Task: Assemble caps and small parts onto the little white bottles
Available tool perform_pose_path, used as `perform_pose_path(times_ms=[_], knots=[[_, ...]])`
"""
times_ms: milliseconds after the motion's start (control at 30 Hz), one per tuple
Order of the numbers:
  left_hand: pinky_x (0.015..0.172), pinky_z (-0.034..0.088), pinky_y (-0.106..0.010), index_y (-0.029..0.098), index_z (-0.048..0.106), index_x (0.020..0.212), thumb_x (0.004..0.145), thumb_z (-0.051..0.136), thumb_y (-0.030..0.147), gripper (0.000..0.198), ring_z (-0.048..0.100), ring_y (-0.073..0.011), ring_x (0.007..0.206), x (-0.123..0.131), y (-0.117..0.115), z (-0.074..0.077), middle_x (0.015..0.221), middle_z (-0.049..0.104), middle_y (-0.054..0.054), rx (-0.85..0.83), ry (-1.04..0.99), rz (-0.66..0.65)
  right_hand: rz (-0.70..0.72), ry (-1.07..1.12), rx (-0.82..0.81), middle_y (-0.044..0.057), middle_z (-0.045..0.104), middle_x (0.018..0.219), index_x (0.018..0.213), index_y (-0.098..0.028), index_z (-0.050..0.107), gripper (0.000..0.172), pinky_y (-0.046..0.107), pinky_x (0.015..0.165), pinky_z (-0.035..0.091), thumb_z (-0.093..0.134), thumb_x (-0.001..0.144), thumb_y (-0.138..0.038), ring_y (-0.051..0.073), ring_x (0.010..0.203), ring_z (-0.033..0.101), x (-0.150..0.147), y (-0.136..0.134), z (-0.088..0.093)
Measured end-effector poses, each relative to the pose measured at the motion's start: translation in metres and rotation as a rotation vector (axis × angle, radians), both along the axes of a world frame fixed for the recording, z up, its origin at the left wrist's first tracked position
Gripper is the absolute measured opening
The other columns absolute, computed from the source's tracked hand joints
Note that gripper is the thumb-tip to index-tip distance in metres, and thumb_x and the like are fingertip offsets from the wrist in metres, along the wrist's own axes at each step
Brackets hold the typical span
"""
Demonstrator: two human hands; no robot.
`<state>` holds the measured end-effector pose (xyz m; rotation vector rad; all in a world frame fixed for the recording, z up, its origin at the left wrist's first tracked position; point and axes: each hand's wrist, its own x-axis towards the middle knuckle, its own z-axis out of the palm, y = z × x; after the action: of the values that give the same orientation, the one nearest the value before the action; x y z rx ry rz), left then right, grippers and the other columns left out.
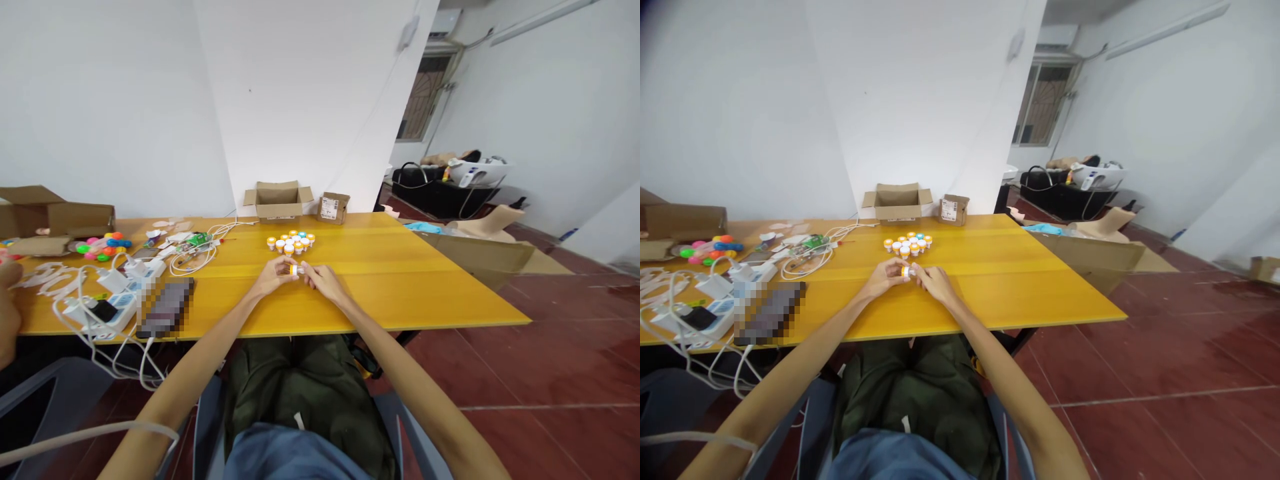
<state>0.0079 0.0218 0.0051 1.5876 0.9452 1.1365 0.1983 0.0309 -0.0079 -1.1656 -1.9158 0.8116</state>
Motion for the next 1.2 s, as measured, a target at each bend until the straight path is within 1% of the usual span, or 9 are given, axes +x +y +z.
perform_pose_path(times_ms=[167,300,400,500,567,767,867,1033,1200], knots=[[0.089,0.052,-0.034,0.018,0.068,0.093,0.062,0.087,0.037,0.041,0.068,-0.0198,0.091,-0.0006,-0.0002,0.0009,0.095,0.073,-0.004,-0.032,0.001,0.026,0.029,0.005,0.093,0.003,0.063,0.056,0.060,-0.023,0.062,0.059,0.030,0.063,0.042,0.042,0.093,-0.067,0.019,0.060,0.062,0.0021,-0.0012,-0.0016],[0.091,0.051,-0.033,0.018,0.069,0.094,0.064,0.087,0.037,0.040,0.068,-0.0193,0.092,-0.0013,0.0017,-0.0012,0.097,0.073,-0.004,-0.048,-0.024,0.029,0.035,0.088,0.145,0.002,0.072,0.080,0.086,-0.024,0.067,0.038,0.030,0.068,0.046,0.055,0.088,-0.060,0.019,0.072,0.063,0.0017,-0.0024,-0.0048],[0.090,0.052,-0.034,0.018,0.070,0.094,0.063,0.087,0.036,0.040,0.068,-0.0200,0.093,-0.0015,0.0033,-0.0022,0.097,0.074,-0.004,-0.065,-0.044,0.026,0.057,0.161,0.143,0.003,0.072,0.095,0.104,-0.025,0.064,0.035,0.030,0.072,0.049,0.062,0.084,-0.053,0.019,0.079,0.063,0.0006,-0.0025,-0.0062],[0.090,0.053,-0.036,0.018,0.071,0.094,0.063,0.088,0.037,0.040,0.069,-0.0214,0.093,-0.0012,0.0041,-0.0025,0.095,0.075,-0.005,-0.092,-0.061,0.023,0.078,0.191,0.159,0.004,0.071,0.096,0.098,-0.024,0.064,0.028,0.031,0.074,0.049,0.062,0.084,-0.049,0.020,0.083,0.065,0.0003,-0.0025,-0.0053],[0.091,0.053,-0.037,0.017,0.071,0.094,0.062,0.088,0.037,0.041,0.070,-0.0214,0.092,-0.0009,0.0041,-0.0027,0.093,0.075,-0.005,-0.105,-0.058,0.020,0.060,0.166,0.166,0.004,0.071,0.088,0.088,-0.023,0.064,0.025,0.031,0.073,0.049,0.059,0.087,-0.048,0.020,0.080,0.065,0.0012,-0.0025,-0.0039],[0.094,0.052,-0.036,0.017,0.070,0.095,0.062,0.089,0.033,0.042,0.070,-0.0205,0.094,-0.0007,0.0032,-0.0028,0.097,0.075,-0.005,-0.080,-0.017,0.012,-0.003,0.005,0.118,0.002,0.061,0.056,0.060,-0.023,0.058,0.050,0.029,0.060,0.040,0.045,0.096,-0.055,0.019,0.059,0.060,0.0051,-0.0016,-0.0016],[0.093,0.052,-0.035,0.017,0.070,0.094,0.061,0.089,0.033,0.041,0.070,-0.0199,0.093,-0.0006,0.0029,-0.0024,0.096,0.075,-0.005,-0.084,-0.021,0.013,-0.012,0.005,0.107,0.002,0.064,0.059,0.063,-0.023,0.061,0.051,0.029,0.062,0.041,0.043,0.096,-0.058,0.020,0.062,0.062,0.0039,-0.0021,-0.0026],[0.093,0.053,-0.036,0.018,0.070,0.094,0.061,0.089,0.034,0.041,0.071,-0.0207,0.093,-0.0004,0.0016,-0.0013,0.095,0.075,-0.005,-0.088,-0.043,0.026,-0.005,0.111,0.166,0.002,0.073,0.087,0.095,-0.025,0.068,0.033,0.030,0.069,0.047,0.060,0.086,-0.056,0.020,0.073,0.064,0.0012,-0.0028,-0.0052],[0.093,0.053,-0.037,0.018,0.070,0.093,0.059,0.090,0.033,0.042,0.071,-0.0218,0.094,-0.0001,0.0000,0.0006,0.094,0.076,-0.005,-0.096,-0.019,0.010,0.038,0.042,0.134,0.002,0.067,0.066,0.069,-0.023,0.063,0.045,0.030,0.066,0.045,0.048,0.094,-0.058,0.019,0.066,0.061,0.0027,-0.0006,-0.0045]])
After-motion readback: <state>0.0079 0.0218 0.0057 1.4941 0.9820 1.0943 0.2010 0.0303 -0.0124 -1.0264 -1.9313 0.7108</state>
